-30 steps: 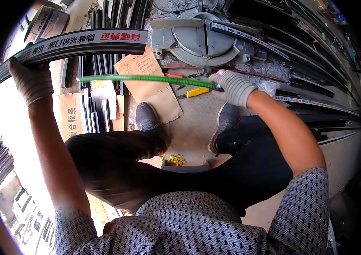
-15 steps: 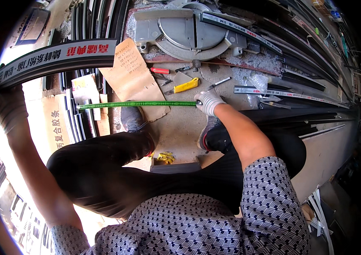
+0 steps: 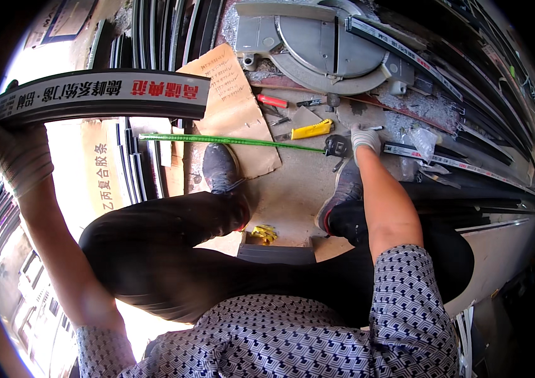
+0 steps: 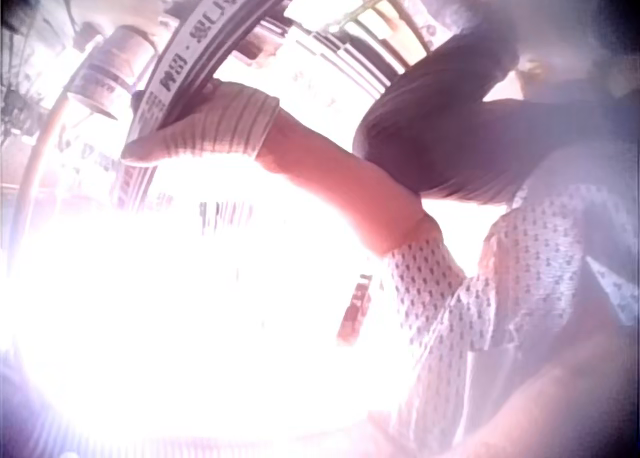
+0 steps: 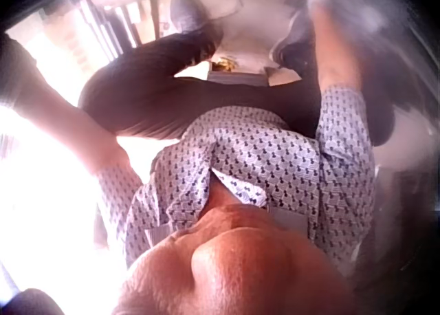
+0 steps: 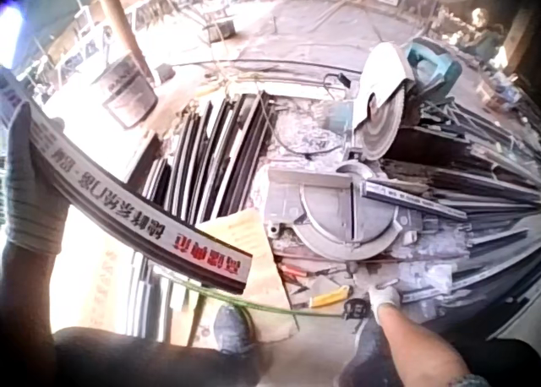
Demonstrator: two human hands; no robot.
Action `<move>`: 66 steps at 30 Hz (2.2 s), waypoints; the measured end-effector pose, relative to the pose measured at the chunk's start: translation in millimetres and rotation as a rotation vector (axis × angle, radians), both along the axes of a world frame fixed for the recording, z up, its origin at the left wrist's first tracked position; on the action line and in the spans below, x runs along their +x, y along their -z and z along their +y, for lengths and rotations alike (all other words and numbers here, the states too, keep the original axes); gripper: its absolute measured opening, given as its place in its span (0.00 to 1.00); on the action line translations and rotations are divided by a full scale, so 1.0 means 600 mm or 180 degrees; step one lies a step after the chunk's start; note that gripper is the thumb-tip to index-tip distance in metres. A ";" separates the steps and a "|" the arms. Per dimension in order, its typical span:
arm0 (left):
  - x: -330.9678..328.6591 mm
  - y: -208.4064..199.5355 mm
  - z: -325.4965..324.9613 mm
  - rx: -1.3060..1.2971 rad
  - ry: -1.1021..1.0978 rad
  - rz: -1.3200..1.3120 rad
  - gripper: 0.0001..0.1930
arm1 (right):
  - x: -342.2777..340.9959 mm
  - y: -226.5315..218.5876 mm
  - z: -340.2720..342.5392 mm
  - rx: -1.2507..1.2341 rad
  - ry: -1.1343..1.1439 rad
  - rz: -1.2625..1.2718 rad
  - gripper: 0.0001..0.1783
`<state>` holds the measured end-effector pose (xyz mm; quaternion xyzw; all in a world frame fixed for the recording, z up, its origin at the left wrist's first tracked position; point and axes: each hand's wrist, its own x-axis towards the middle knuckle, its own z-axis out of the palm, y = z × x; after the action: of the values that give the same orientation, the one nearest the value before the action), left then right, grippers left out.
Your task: The person measures a long metal profile with a tape measure and marks it with a marker. They then place the profile on a miter saw, cut it, and repeat the process for a second piece. The person wears gloves and uses a tape measure, marker, and miter saw.
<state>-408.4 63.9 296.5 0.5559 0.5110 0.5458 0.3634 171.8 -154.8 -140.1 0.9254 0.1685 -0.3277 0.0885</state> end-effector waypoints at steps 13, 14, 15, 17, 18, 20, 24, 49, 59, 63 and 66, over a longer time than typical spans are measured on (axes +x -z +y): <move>0.136 0.005 -0.033 -0.0022 -0.0718 -0.1233 0.25 | 0.014 -0.008 -0.002 0.1536 0.2259 0.0998 0.15; 0.137 0.004 -0.037 -0.0100 -0.0710 -0.1245 0.26 | 0.001 -0.029 0.005 0.1705 0.2351 0.0999 0.13; 0.129 0.003 -0.040 -0.0099 -0.0476 -0.1174 0.27 | -0.009 -0.051 0.012 0.1871 0.2306 0.1093 0.12; 0.145 0.001 -0.032 -0.0118 -0.0638 -0.1223 0.27 | 0.004 -0.096 0.022 0.2253 0.2211 0.1174 0.11; 0.129 0.005 -0.028 -0.0272 -0.0302 -0.1253 0.26 | 0.005 -0.113 0.030 0.2468 0.2311 0.1410 0.10; 0.136 0.011 -0.031 -0.0298 -0.0256 -0.1331 0.25 | -0.028 -0.183 0.050 0.3163 0.2107 0.1855 0.10; 0.160 0.023 -0.058 -0.0427 0.0445 -0.1115 0.26 | -0.098 -0.337 0.101 0.3957 0.2001 0.2498 0.06; 0.346 -0.030 -0.205 -0.0999 0.2718 -0.0261 0.35 | -0.263 -0.774 0.106 0.4372 -0.0965 0.3165 0.12; 0.377 -0.025 -0.189 -0.0877 0.2869 -0.0374 0.34 | -0.236 -0.762 0.105 0.4472 -0.1177 0.3065 0.11; 0.377 -0.028 -0.183 -0.0856 0.2876 -0.0379 0.33 | -0.234 -0.755 0.110 0.4616 -0.1270 0.3055 0.12; 0.376 -0.033 -0.182 -0.0899 0.2883 -0.0325 0.33 | -0.234 -0.762 0.109 0.4714 -0.1097 0.3300 0.12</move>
<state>-182.9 -45.4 316.1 0.6403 0.2680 0.2842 0.6614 31.6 -89.3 316.9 0.4452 0.4894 -0.4922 -0.5656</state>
